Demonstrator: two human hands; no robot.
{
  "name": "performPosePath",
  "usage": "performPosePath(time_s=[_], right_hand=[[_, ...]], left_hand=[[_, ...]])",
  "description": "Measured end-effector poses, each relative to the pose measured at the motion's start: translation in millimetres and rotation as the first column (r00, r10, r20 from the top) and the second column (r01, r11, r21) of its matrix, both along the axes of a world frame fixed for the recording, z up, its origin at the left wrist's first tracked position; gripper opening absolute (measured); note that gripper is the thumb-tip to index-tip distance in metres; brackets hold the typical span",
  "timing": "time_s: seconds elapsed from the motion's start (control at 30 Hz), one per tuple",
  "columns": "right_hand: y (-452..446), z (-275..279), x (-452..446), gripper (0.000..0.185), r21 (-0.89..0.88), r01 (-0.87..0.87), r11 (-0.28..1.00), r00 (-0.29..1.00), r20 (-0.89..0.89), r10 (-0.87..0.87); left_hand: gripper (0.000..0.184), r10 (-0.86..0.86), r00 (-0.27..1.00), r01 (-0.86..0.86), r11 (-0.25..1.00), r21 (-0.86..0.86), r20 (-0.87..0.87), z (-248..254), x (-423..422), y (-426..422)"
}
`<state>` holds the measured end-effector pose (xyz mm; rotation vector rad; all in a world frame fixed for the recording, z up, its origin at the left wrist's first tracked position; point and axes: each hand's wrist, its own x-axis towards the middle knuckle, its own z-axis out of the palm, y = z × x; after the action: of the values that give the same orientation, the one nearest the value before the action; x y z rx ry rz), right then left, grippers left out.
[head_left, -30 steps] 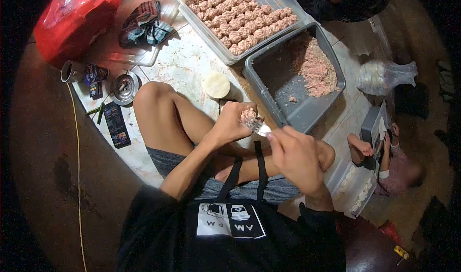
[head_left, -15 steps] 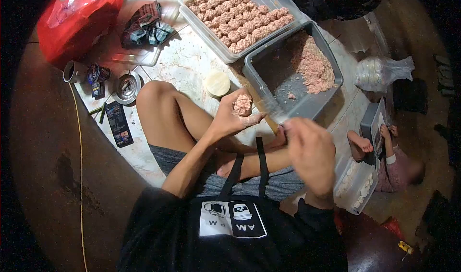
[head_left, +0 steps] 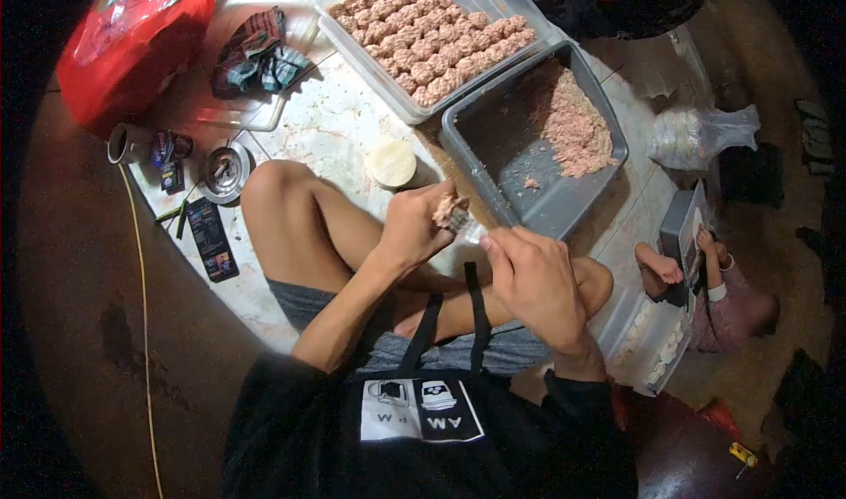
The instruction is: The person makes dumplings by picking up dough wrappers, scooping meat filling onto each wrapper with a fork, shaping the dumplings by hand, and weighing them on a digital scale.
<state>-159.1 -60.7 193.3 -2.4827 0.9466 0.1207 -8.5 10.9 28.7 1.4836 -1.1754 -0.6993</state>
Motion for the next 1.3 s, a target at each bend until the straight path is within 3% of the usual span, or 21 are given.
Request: performPosePath(time_s=[0.1, 0.13, 0.23, 0.37, 0.4, 0.47, 0.53, 0.6, 0.63, 0.73, 0.8, 0.83, 1.0, 1.13, 1.23, 1.3], right_hand=[[-23.3, 8.1, -3.5, 0.021, -0.051, 0.093, 0.994, 0.975, 0.205, -0.081], [-45.4, 4.7, -5.8, 0.022, -0.082, 0.147, 0.986, 0.961, 0.248, -0.123], [-121.9, -14.4, 2.3, 0.022, -0.341, 0.351, 0.872, 0.936, 0.126, -0.327], [-241.6, -128.0, -56.8, 0.022, -0.591, 0.3, 0.749, 0.928, -0.001, -0.372], [-252.5, -145.9, -74.9, 0.022, -0.617, 0.269, 0.74, 0.933, -0.025, -0.36], [-253.5, -141.2, -74.8, 0.021, -0.624, 0.248, 0.741, 0.914, -0.102, -0.392], [-215.5, -94.3, -68.9, 0.02, -0.58, 0.267, 0.769, 0.85, -0.235, -0.472], [-166.0, -49.0, -54.1, 0.017, -0.614, 0.251, 0.749, 0.902, -0.133, -0.411], [-134.3, -21.0, -42.0, 0.016, -0.508, 0.263, 0.82, 0.938, -0.062, -0.34], [-42.0, 10.2, -23.3, 0.013, -0.122, 0.136, 0.983, 0.981, 0.154, -0.117], [-6.7, 5.3, -11.3, 0.01, 0.047, -0.039, 0.998, 0.985, 0.167, 0.031], [-7.9, -8.8, -13.2, 0.009, 0.027, -0.078, 0.997, 0.996, 0.049, 0.077], [4.7, 4.0, -8.8, 0.013, 0.003, 0.008, 1.0, 0.985, 0.172, -0.008], [-2.6, 2.3, -13.2, 0.012, 0.009, 0.001, 1.0, 1.0, 0.031, -0.001], [5.6, -4.7, -7.7, 0.012, 0.026, -0.001, 1.0, 0.991, 0.131, -0.003], [7.6, 4.9, -9.2, 0.012, 0.02, 0.055, 0.998, 0.992, 0.111, -0.056]], left_hand=[[0.027, 0.021, 0.997, -0.003, 0.971, 0.238, -0.074, 1.4, 3.5, -1.8], [0.026, 0.05, 0.994, -0.042, 0.995, 0.088, -0.093, -5.7, -1.5, -3.2], [0.03, -0.148, 0.985, 0.128, 0.971, -0.2, -0.086, -14.9, -4.1, -4.5], [0.035, -0.015, 0.87, 0.025, 1.0, 0.015, -0.492, 2.0, -13.6, -2.3], [0.036, -0.027, 0.903, 0.037, 0.999, 0.013, -0.43, 11.3, -7.0, -3.2], [0.036, -0.034, 0.897, 0.047, 0.999, 0.02, -0.44, 1.2, -2.9, -3.4], [0.035, -0.04, 0.849, 0.07, 0.997, 0.037, -0.527, 0.7, -2.3, -2.9], [0.033, -0.072, 0.788, 0.112, 0.993, 0.028, -0.611, 0.7, -4.6, -4.5], [0.032, -0.097, 0.778, 0.133, 0.991, 0.012, -0.62, -4.1, -6.7, -4.0], [0.024, -0.16, 0.874, 0.188, 0.982, 0.018, -0.458, -13.0, -5.3, -4.2], [0.02, -0.202, 0.898, 0.222, 0.975, 0.006, -0.39, -12.2, -4.6, -5.2], [0.019, -0.206, 0.911, 0.225, 0.974, 0.012, -0.357, -12.5, -3.3, -4.6], [0.022, -0.156, 0.958, 0.166, 0.986, 0.023, -0.239, -6.3, -3.5, 4.2], [0.03, -0.114, 0.992, 0.119, 0.985, 0.121, -0.052, -6.4, -2.1, 2.8], [0.041, 0.06, 0.998, -0.063, 0.983, -0.17, -0.023, -10.2, -7.5, 5.9], [0.045, 0.05, 0.998, -0.045, 0.994, -0.098, 0.047, -12.0, -5.7, 7.8]])
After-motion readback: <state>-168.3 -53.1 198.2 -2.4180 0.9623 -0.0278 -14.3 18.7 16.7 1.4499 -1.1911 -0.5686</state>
